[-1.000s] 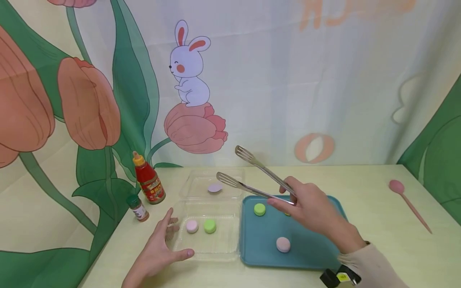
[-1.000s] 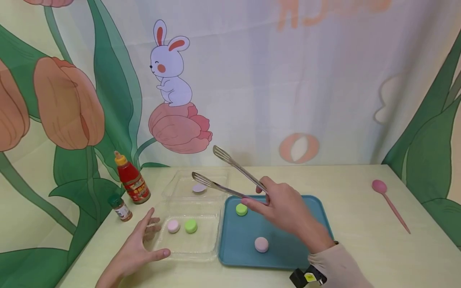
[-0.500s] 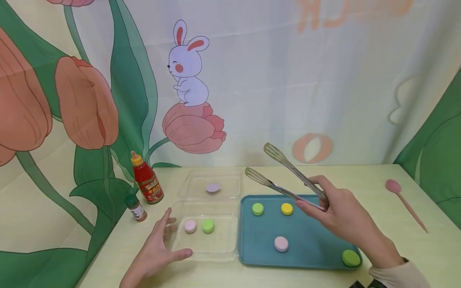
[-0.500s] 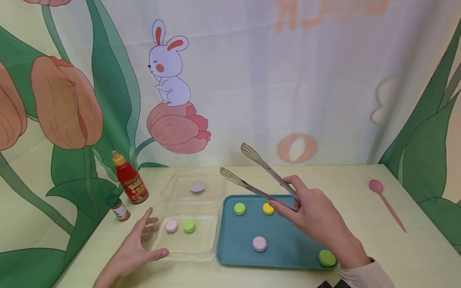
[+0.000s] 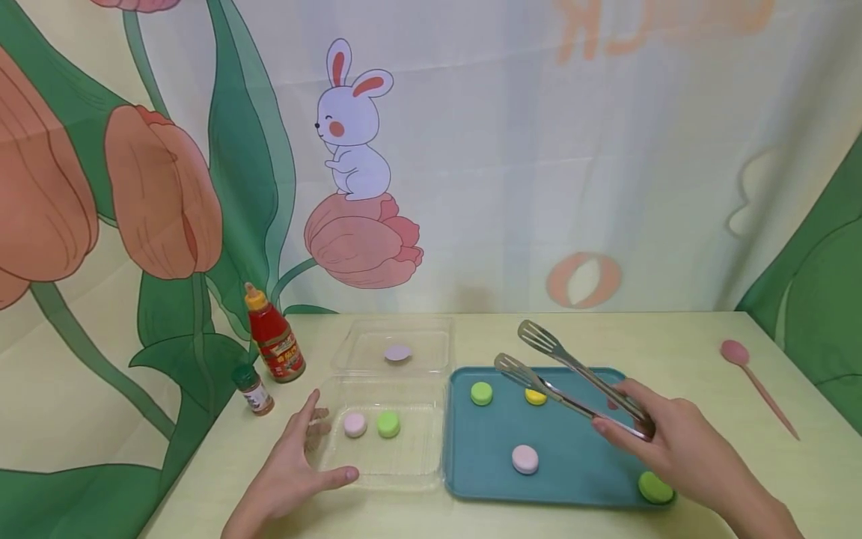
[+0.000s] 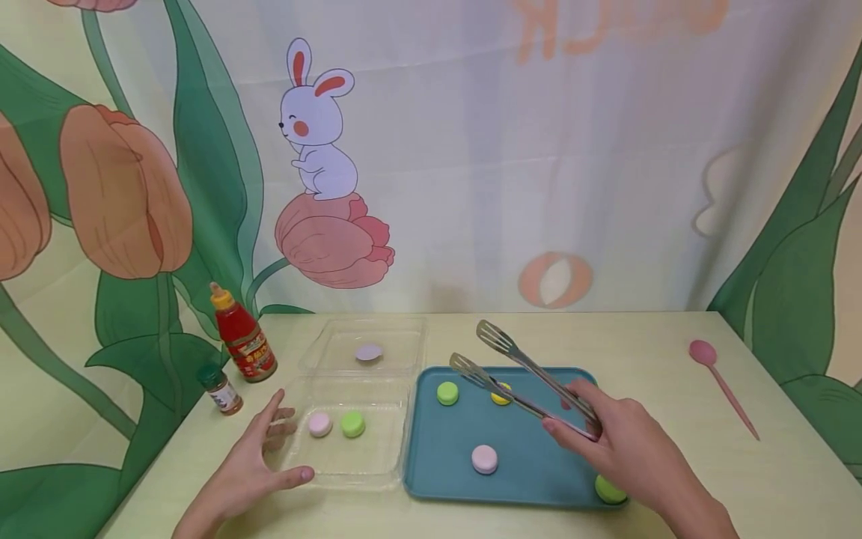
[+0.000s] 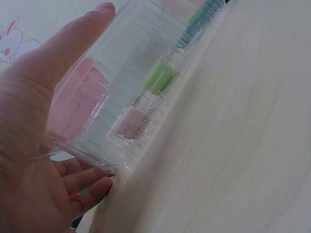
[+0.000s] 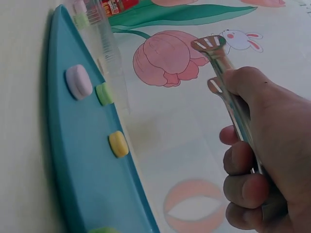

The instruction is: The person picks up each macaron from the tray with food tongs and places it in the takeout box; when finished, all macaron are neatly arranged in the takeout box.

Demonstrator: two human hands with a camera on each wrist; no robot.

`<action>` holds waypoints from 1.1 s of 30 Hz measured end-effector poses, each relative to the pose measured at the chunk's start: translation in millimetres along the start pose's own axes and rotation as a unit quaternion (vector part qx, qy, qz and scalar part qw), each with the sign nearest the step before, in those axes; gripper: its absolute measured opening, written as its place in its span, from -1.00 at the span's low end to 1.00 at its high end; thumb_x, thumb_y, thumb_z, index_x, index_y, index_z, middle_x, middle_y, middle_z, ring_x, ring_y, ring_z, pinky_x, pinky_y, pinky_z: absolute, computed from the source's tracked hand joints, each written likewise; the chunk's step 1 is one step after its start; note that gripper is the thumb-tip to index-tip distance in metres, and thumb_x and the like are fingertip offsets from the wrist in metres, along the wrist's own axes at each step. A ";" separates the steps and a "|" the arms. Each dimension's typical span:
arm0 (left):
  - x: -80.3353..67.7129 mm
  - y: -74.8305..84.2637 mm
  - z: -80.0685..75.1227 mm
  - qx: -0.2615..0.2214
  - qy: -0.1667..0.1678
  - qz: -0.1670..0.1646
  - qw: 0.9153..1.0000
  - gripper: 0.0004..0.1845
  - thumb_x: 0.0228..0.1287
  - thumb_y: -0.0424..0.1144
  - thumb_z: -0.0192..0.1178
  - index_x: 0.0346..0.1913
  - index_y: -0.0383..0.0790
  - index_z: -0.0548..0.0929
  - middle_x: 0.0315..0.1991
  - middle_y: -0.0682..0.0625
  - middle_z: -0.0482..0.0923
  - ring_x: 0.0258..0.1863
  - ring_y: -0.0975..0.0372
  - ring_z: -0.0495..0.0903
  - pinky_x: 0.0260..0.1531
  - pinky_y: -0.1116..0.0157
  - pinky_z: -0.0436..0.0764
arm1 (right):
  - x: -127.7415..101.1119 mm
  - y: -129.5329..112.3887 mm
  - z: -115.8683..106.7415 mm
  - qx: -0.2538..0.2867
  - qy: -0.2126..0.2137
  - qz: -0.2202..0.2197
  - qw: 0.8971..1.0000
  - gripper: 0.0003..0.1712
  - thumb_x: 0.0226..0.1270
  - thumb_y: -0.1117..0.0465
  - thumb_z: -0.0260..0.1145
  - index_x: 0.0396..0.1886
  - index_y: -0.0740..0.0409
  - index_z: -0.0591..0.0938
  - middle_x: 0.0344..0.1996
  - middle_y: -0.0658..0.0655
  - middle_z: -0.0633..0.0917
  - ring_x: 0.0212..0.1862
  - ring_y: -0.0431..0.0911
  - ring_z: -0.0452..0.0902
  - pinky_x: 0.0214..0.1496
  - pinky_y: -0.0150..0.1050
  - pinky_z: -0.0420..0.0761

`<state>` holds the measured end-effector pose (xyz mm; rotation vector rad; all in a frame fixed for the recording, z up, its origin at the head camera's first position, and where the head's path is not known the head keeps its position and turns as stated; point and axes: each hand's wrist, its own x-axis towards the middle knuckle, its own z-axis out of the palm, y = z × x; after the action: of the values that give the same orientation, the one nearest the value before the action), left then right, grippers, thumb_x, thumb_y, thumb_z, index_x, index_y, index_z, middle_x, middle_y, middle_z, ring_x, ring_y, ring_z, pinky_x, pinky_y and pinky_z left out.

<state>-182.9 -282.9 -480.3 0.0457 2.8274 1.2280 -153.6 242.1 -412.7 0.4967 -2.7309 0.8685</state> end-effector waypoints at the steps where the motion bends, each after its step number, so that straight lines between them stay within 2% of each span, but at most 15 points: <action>1: -0.3 0.0 0.0 0.000 0.000 0.001 1.000 0.49 -0.15 0.28 0.64 0.69 0.04 -0.19 0.55 -0.10 0.22 0.48 -0.07 0.37 0.41 -0.28 0.30 | -2.5 2.3 1.1 0.001 -0.007 0.003 1.000 -0.77 0.42 -0.16 0.40 -0.15 -0.26 0.55 -0.73 -0.22 0.31 -0.66 -0.32 0.22 -0.62 -0.39 0.28; 7: -0.8 0.0 0.3 0.001 0.003 0.002 1.000 0.48 -0.14 0.28 0.63 0.70 0.06 -0.19 0.55 -0.10 0.23 0.48 -0.06 0.38 0.42 -0.29 0.30 | -16.2 14.1 6.9 0.007 -0.053 -0.015 0.998 -0.75 0.42 -0.17 0.40 -0.28 -0.30 0.48 -0.71 -0.28 0.23 -0.64 -0.39 0.15 -0.61 -0.44 0.22; 11: -0.7 -0.2 0.5 0.003 0.004 0.005 1.000 0.48 -0.13 0.28 0.63 0.70 0.06 -0.19 0.55 -0.09 0.23 0.47 -0.05 0.39 0.41 -0.29 0.29 | -21.9 19.0 10.3 0.020 -0.098 -0.031 0.995 -0.80 0.45 -0.16 0.38 -0.22 -0.29 0.53 -0.70 -0.32 0.30 -0.62 -0.41 0.21 -0.61 -0.44 0.28; 16: -1.5 -0.2 0.3 0.002 0.002 0.007 1.000 0.47 -0.12 0.27 0.63 0.70 0.04 -0.19 0.55 -0.09 0.23 0.47 -0.05 0.39 0.42 -0.29 0.29 | -24.0 22.7 12.3 0.033 -0.160 -0.014 0.986 -0.77 0.49 -0.20 0.31 -0.16 -0.22 0.57 -0.65 -0.31 0.37 -0.57 -0.41 0.30 -0.57 -0.42 0.35; 21: -1.5 0.5 -0.3 0.000 0.001 0.005 1.000 0.47 -0.12 0.27 0.63 0.70 0.05 -0.19 0.55 -0.09 0.23 0.48 -0.04 0.38 0.42 -0.29 0.28 | -24.9 25.8 15.1 0.041 -0.198 -0.007 0.979 -0.73 0.49 -0.22 0.29 -0.18 -0.18 0.55 -0.61 -0.31 0.43 -0.53 -0.41 0.37 -0.53 -0.40 0.39; 27: -2.2 -0.1 -1.1 -0.001 0.002 0.006 1.000 0.48 -0.14 0.27 0.64 0.70 0.06 -0.19 0.55 -0.08 0.22 0.48 -0.04 0.37 0.43 -0.29 0.28 | -26.5 29.8 17.8 0.043 -0.207 -0.029 0.977 -0.74 0.50 -0.21 0.28 -0.18 -0.19 0.56 -0.56 -0.32 0.51 -0.50 -0.43 0.41 -0.48 -0.41 0.43; 33: -1.1 -0.8 -0.4 -0.001 0.002 0.008 1.000 0.48 -0.13 0.26 0.64 0.70 0.05 -0.19 0.55 -0.08 0.23 0.48 -0.04 0.38 0.43 -0.28 0.28 | -28.6 31.9 18.1 0.035 -0.211 -0.015 0.977 -0.71 0.47 -0.24 0.30 -0.25 -0.20 0.54 -0.60 -0.31 0.43 -0.53 -0.42 0.36 -0.51 -0.40 0.39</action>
<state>-181.9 -283.8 -480.6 0.0652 2.8341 1.2357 -141.8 263.0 -452.6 0.8180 -3.0669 0.9462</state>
